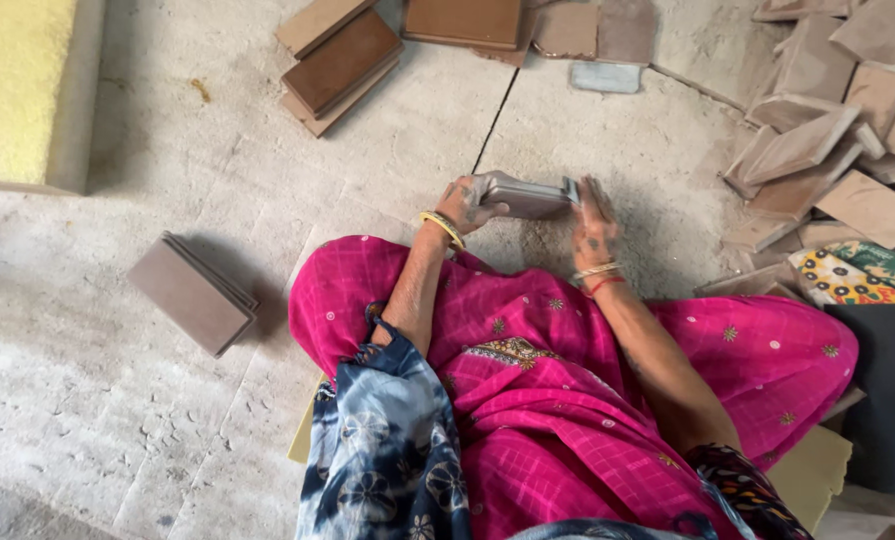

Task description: The person sits on the floor and smooths rectangular wooden blocks using a sanding block. They pick up each block, rub its surfaces with the sanding block, and place the finished pieces into a growing stack nearby.

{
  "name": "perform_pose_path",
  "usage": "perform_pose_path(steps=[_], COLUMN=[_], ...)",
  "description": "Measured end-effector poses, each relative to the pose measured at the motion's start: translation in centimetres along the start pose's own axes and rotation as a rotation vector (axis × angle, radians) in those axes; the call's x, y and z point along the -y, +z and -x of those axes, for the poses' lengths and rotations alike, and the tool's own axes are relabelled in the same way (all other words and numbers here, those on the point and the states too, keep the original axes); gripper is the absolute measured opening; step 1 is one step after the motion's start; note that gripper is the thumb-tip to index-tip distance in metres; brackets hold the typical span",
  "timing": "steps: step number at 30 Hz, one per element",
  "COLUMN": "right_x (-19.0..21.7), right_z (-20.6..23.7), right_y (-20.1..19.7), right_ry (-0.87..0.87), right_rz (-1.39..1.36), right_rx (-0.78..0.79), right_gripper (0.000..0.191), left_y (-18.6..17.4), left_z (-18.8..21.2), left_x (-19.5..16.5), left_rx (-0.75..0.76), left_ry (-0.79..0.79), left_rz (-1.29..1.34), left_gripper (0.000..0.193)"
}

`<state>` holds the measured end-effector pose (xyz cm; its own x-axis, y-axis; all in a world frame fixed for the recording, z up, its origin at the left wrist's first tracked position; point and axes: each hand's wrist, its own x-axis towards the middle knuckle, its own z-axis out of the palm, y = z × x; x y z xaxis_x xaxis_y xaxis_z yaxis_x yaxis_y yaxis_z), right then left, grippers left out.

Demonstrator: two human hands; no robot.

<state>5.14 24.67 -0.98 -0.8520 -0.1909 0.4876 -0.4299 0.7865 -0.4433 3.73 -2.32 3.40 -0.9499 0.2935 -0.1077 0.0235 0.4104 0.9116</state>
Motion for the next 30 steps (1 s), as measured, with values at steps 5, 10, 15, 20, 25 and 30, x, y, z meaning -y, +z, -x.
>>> perform_pose_path(steps=[5,10,15,20,25,30], right_x=[10.8,14.5,5.9,-1.0,3.6,13.3], right_z=[-1.7,-2.4,-1.5,0.4,-0.2,-2.2], right_y=[2.4,5.3,4.4,0.9,0.6,3.2], right_ry=[-0.205,-0.305,-0.146,0.019,0.517,-0.178], right_rz=[-0.146,-0.198,-0.043,-0.192,-0.472,-0.194], right_rx=[-0.034,-0.033,-0.093,-0.029,0.047,-0.059], right_gripper=[0.052,0.044,0.037,0.042,0.047,0.047], left_y=[1.8,2.7,1.2,-0.5,0.3,1.9], left_z=[-1.0,-0.9,0.3,0.5,0.1,-1.2], left_x=[5.3,7.6,3.6,-1.1,1.9,6.4], left_rx=[-0.094,-0.194,0.018,-0.010,-0.004,-0.099], left_ry=[0.219,0.354,0.046,-0.004,0.110,0.230], left_rz=[-0.328,-0.334,-0.019,0.037,0.191,-0.324], left_gripper=[0.031,0.049,0.034,0.036,0.031,0.012])
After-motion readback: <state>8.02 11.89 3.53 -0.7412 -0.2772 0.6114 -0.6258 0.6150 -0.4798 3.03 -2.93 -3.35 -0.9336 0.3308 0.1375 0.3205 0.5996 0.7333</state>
